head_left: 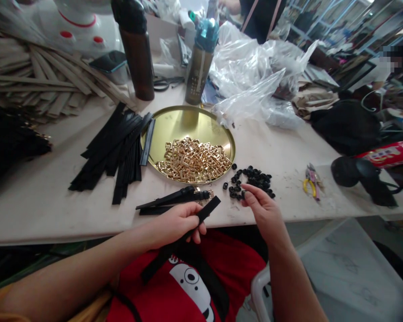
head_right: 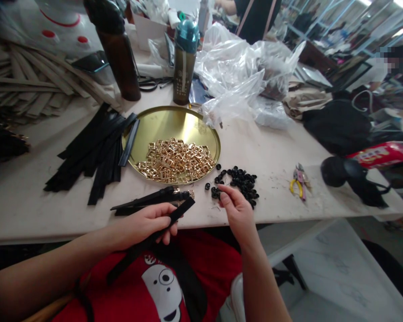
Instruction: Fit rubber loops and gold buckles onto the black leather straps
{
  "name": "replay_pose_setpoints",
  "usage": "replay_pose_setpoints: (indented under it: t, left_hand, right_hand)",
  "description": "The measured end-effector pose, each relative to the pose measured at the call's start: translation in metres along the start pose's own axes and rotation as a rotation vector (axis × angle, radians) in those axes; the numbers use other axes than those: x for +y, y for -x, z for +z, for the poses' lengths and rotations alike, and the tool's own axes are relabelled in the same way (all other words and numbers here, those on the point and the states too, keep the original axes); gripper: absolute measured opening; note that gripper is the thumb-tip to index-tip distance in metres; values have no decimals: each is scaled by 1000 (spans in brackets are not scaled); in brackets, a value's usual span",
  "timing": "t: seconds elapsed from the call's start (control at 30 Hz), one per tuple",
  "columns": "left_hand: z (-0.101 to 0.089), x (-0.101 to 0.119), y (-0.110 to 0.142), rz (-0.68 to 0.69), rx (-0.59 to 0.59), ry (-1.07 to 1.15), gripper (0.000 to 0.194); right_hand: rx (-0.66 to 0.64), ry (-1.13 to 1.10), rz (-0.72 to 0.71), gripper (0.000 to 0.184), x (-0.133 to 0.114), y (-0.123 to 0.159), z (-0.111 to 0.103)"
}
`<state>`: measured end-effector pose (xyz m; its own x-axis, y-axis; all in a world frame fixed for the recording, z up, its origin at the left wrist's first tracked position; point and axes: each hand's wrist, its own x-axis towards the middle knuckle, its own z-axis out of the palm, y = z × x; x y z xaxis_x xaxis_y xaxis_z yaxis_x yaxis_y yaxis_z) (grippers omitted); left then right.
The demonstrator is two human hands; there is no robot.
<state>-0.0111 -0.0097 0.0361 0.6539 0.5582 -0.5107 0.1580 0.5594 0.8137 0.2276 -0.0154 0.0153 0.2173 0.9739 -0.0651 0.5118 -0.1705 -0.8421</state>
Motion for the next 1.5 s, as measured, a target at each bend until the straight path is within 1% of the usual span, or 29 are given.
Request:
replay_pose_setpoints:
  t: [0.07, 0.13, 0.2, 0.27, 0.33, 0.37, 0.53, 0.67, 0.73, 0.77, 0.83, 0.9, 0.97, 1.03, 1.1, 1.17, 1.2, 1.23, 1.3, 1.37, 1.4, 1.47, 1.5]
  left_hand:
    - [2, 4, 2, 77, 26, -107, 19]
    - [4, 6, 3, 151, 81, -242, 20]
    - [6, 7, 5, 227, 148, -380, 24]
    - [7, 5, 8, 283, 210, -504, 25]
    - [8, 2, 12, 307, 253, -607, 25]
    - [8, 0, 14, 309, 257, -647, 26]
    - [9, -6, 22, 320, 197, -758, 32]
    - [12, -10, 26, 380, 159, -854, 29]
    - [14, -12, 28, 417, 135, -859, 27]
    - [16, -13, 29, 421, 129, -843, 27]
    - [17, -15, 34, 386, 105, -777, 28]
    - [17, -16, 40, 302, 42, -682, 28]
    - [15, -17, 47, 239, -6, -601, 31]
    - [13, -17, 52, 245, 29, -566, 39]
    - [11, -17, 52, 296, 121, -549, 44]
    - [8, -17, 49, 342, 194, -504, 46]
    - [6, -17, 46, 350, 214, -468, 45]
    - [2, -16, 43, 348, 226, -426, 42]
    - [-6, -14, 37, 317, 235, -322, 35]
    - [-15, -12, 31, 271, 242, -200, 30]
    - [-19, -11, 29, 252, 248, -137, 29]
    - [-25, -8, 24, 225, 261, -38, 28]
    - [-27, -7, 23, 217, 269, -9, 28]
  right_hand:
    - [-88, -385, 170, 31, -14, 18, 13]
    - [-126, -646, 269, 28, -24, 32, 26]
    - [-142, -791, 312, 26, -31, 41, 37]
    - [-137, -855, 322, 26, -35, 47, 43]
    - [-122, -859, 311, 26, -36, 52, 46]
    - [-117, -833, 297, 26, -36, 55, 47]
    - [-178, -586, 155, 23, -33, 71, 47]
    - [-163, -402, -10, 17, -36, 84, 49]
    - [-180, -355, -67, 16, -38, 90, 50]
    - [-197, -362, -66, 16, -39, 93, 50]
    - [-219, -421, -7, 17, -40, 96, 49]
    - [-200, -493, 81, 19, -38, 96, 47]
    - [-160, -561, 157, 21, -37, 96, 48]
    - [-157, -637, 203, 21, -37, 96, 54]
    - [-228, -705, 222, 21, -40, 97, 63]
    - [-316, -711, 198, 21, -44, 95, 72]
    - [-332, -682, 167, 21, -46, 91, 74]
    - [-317, -628, 125, 21, -47, 84, 74]
    - [-214, -443, 2, 23, -48, 62, 68]
    - [-84, -143, -150, 23, -46, 31, 61]
    - [-33, 55, -225, 22, -45, 14, 59]
    - [-17, 456, -297, 21, -43, -19, 61]
    - [-31, 618, -294, 21, -42, -33, 64]
